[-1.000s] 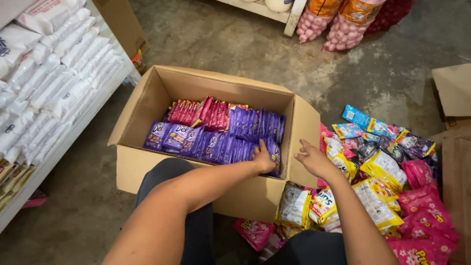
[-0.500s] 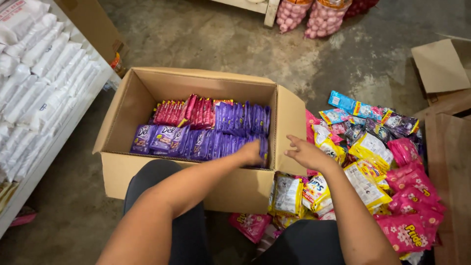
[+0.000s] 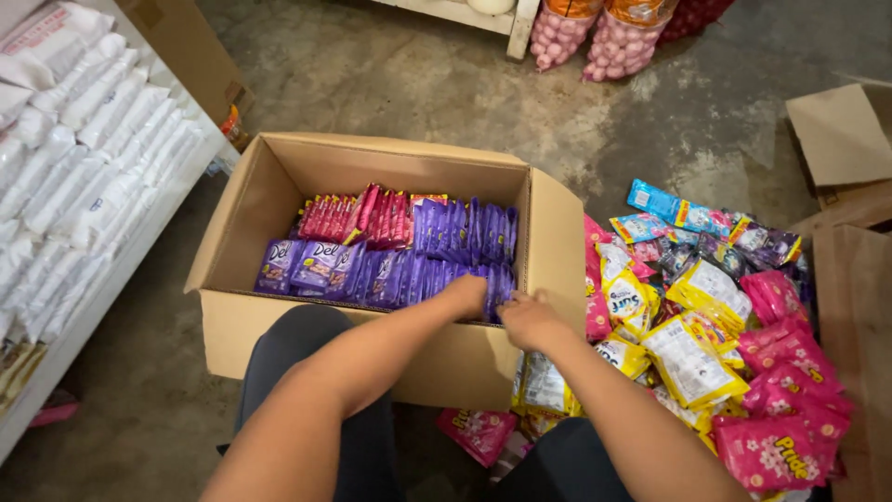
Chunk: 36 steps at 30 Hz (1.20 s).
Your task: Sort and organize detergent sachets from a floor pile into a cardboard box.
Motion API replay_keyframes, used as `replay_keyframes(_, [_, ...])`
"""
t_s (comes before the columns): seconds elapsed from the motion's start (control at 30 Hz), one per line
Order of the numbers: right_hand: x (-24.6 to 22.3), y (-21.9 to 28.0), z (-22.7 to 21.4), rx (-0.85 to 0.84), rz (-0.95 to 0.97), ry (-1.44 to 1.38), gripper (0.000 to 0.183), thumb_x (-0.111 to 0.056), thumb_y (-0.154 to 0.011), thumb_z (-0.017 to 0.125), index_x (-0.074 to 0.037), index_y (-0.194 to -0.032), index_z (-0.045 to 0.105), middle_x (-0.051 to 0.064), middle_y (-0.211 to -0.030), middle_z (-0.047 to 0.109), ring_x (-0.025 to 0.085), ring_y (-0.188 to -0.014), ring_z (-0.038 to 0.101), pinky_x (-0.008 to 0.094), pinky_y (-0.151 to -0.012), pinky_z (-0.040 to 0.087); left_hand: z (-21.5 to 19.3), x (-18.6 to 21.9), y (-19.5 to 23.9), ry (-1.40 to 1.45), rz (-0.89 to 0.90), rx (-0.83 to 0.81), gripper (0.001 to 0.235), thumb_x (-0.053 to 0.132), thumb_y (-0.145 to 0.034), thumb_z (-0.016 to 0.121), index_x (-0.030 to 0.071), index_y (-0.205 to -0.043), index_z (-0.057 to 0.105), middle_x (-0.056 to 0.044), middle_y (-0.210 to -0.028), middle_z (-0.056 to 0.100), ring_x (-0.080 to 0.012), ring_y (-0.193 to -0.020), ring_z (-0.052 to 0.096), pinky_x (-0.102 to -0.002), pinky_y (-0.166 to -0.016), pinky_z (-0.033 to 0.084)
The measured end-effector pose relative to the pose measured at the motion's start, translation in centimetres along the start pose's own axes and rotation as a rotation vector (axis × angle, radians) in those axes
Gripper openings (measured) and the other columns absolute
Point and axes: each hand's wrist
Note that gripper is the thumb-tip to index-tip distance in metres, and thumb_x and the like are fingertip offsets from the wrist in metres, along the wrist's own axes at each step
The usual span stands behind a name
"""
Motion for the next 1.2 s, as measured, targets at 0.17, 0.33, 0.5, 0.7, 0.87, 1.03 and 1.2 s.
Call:
replay_keyframes(0.17, [0.1, 3.1, -7.3, -0.163, 0.089, -0.185, 0.043, -0.021, -0.099, 0.047, -0.017, -0.140, 0.061, 0.011, -0.142, 0.059, 0.030, -0.138, 0.051, 0.051, -0.115, 0.037, -2.4, 2.5, -1.5, -0.128, -0.132, -0.199, 0.034, 0.032, -0.071, 0.083, 0.004, -0.089, 0.078, -0.023, -0.094, 0.077, -0.0367, -0.088, 0.077, -0.046, -0.078, 0.061])
replay_keyframes(0.33, [11.6, 10.0, -7.0, 0.616, -0.266, -0.858, 0.050, 0.002, -0.088, 0.052, 0.001, -0.137, 0.059, 0.020, -0.146, 0.059, 0.033, -0.135, 0.053, 0.041, -0.112, 0.039, -6.4, 5.4, -2.4, -0.232, -0.057, -0.074, 0.038, 0.037, -0.074, 0.087, 0.003, -0.088, 0.078, -0.023, -0.099, 0.073, -0.0393, -0.093, 0.072, -0.048, -0.082, 0.057])
replay_keyframes(0.5, [10.8, 24.7, -9.1, 1.202, 0.278, -1.476, 0.044, -0.009, -0.103, 0.048, -0.004, -0.146, 0.052, 0.006, -0.135, 0.066, 0.021, -0.122, 0.063, 0.035, -0.104, 0.048, -5.0, 7.6, -2.3, -0.170, 0.132, -0.015, 0.041, 0.021, -0.063, 0.088, 0.007, -0.097, 0.072, -0.020, -0.094, 0.074, -0.0413, -0.088, 0.070, -0.052, -0.079, 0.057])
replay_keyframes(0.7, [6.4, 26.3, 21.6, 1.292, 1.008, -1.851, 0.031, -0.011, -0.100, 0.053, 0.001, -0.127, 0.066, 0.014, -0.106, 0.071, 0.025, -0.093, 0.070, 0.039, -0.084, 0.056, -5.7, 7.8, -3.1, -0.194, 0.131, -0.075, 0.045, 0.017, -0.063, 0.087, 0.002, -0.102, 0.072, -0.023, -0.103, 0.073, -0.0410, -0.098, 0.070, -0.050, -0.087, 0.057])
replay_keyframes(0.87, [-0.4, 31.6, 42.7, 1.521, 1.322, -1.932, 0.028, -0.004, -0.098, 0.057, 0.000, -0.122, 0.070, 0.010, -0.106, 0.073, 0.018, -0.085, 0.067, 0.029, -0.076, 0.055, -5.3, 7.5, -3.0, -0.236, 0.131, -0.067, 0.042, 0.015, -0.067, 0.082, 0.001, -0.106, 0.071, -0.024, -0.104, 0.074, -0.0410, -0.100, 0.071, -0.049, -0.089, 0.057])
replay_keyframes(1.03, [-0.3, 34.5, 52.8, 1.705, 1.513, -1.820, 0.026, -0.003, -0.099, 0.060, 0.003, -0.121, 0.071, 0.011, -0.102, 0.073, 0.015, -0.081, 0.066, 0.027, -0.071, 0.052, -6.0, 7.9, -3.1, -0.221, 0.100, -0.135, 0.049, 0.017, -0.066, 0.083, 0.002, -0.110, 0.070, -0.023, -0.104, 0.074, -0.0402, -0.100, 0.071, -0.048, -0.089, 0.057])
replay_keyframes(1.2, [5.0, 33.7, 57.1, 1.595, 1.451, -1.850, 0.028, -0.011, -0.093, 0.064, -0.004, -0.120, 0.069, 0.006, -0.097, 0.074, 0.014, -0.078, 0.069, 0.028, -0.065, 0.054, -6.2, 8.2, -2.9, -0.277, 0.045, -0.132, 0.058, 0.025, -0.067, 0.088, 0.000, -0.115, 0.065, -0.025, -0.105, 0.073, -0.0409, -0.101, 0.071, -0.048, -0.088, 0.057])
Point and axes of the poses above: each hand's wrist, its own y-axis away from the middle knuckle, its own z-axis out of the palm, x = y × z
